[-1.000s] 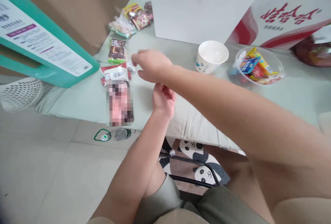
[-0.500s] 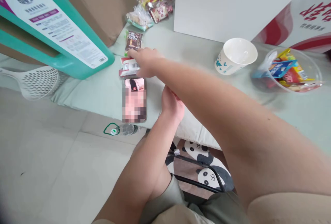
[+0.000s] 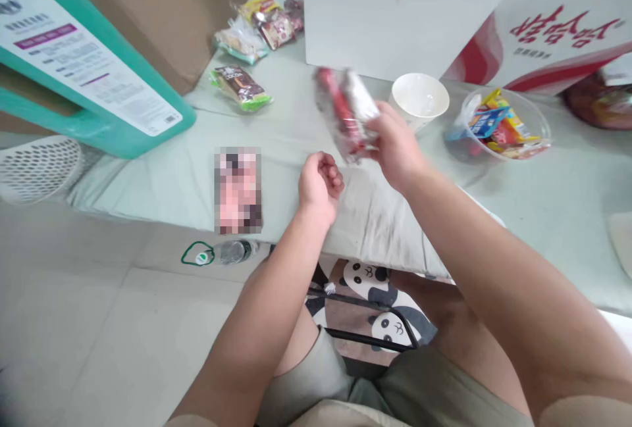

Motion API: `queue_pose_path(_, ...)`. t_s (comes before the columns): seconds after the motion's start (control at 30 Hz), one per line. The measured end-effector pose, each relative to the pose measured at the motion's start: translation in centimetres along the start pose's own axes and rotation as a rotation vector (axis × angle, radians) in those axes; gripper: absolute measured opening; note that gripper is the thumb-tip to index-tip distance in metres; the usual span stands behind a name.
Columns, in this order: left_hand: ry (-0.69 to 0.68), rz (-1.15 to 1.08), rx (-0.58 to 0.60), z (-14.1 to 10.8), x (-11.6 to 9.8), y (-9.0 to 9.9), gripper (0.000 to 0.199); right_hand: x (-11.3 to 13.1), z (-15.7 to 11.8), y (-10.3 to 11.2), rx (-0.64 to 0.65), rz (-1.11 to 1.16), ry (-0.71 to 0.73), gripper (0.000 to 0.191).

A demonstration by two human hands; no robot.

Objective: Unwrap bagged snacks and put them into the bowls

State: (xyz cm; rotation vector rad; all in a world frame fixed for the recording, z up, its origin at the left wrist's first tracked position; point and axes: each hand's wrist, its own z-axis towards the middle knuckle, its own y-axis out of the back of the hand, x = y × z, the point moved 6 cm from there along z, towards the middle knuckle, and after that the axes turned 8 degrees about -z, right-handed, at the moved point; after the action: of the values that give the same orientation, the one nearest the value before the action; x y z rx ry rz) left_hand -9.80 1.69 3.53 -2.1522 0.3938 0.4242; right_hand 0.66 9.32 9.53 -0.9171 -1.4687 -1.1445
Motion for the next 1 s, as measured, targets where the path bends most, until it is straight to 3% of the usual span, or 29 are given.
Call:
queue_pose_path(0.1,-0.069,0.224,0.179,-0.3,1.1,-1.2,0.02,-4.3,-5.4,4.4,-0.002,0.303,-0.253,0.025)
queue_pose_path(0.17,-0.058,0.367,0.347,-0.6,3.0,-2.3,0.019,-6.3,-8.4,6.4,-0.044,0.372,-0.306,0.025)
queue_pose_path(0.3,0.143,0.457,0.659,-1.6,8.0,-4.2,0.051,-8.4,-11.6,8.1,-0.125,0.417,-0.313,0.029)
queue_pose_path(0.43,0.086,0.487,0.643,-1.3,10.0,-4.8,0.065,-8.4,-12.3,10.3,-0.138,0.168,-0.234,0.039)
queue_pose_path(0.6,0.01,0.556,0.6,-0.6,10.5,-4.9,0.076,-7.2,-13.0,17.0,-0.41,-0.646,0.036,0.027)
queue_pose_path(0.7,-0.016,0.607,0.607,-0.4,10.5,-4.9,0.087,-8.2,-12.9,19.5,-0.428,-0.977,0.045,0.037)
queue_pose_path(0.77,-0.052,0.62,0.62,-0.4,10.4,-5.0,0.097,-9.4,-12.6,20.2,-0.362,-1.085,-0.003,0.041)
queue_pose_path(0.87,-0.088,0.623,0.635,-0.4,10.3,-5.1,0.107,-10.2,-12.3,20.2,-0.279,-1.148,-0.087,0.029)
queue_pose_path(1.0,-0.055,0.614,0.641,-0.4,10.2,-4.7,0.107,-9.0,-12.7,19.9,-0.321,-0.973,-0.24,0.013)
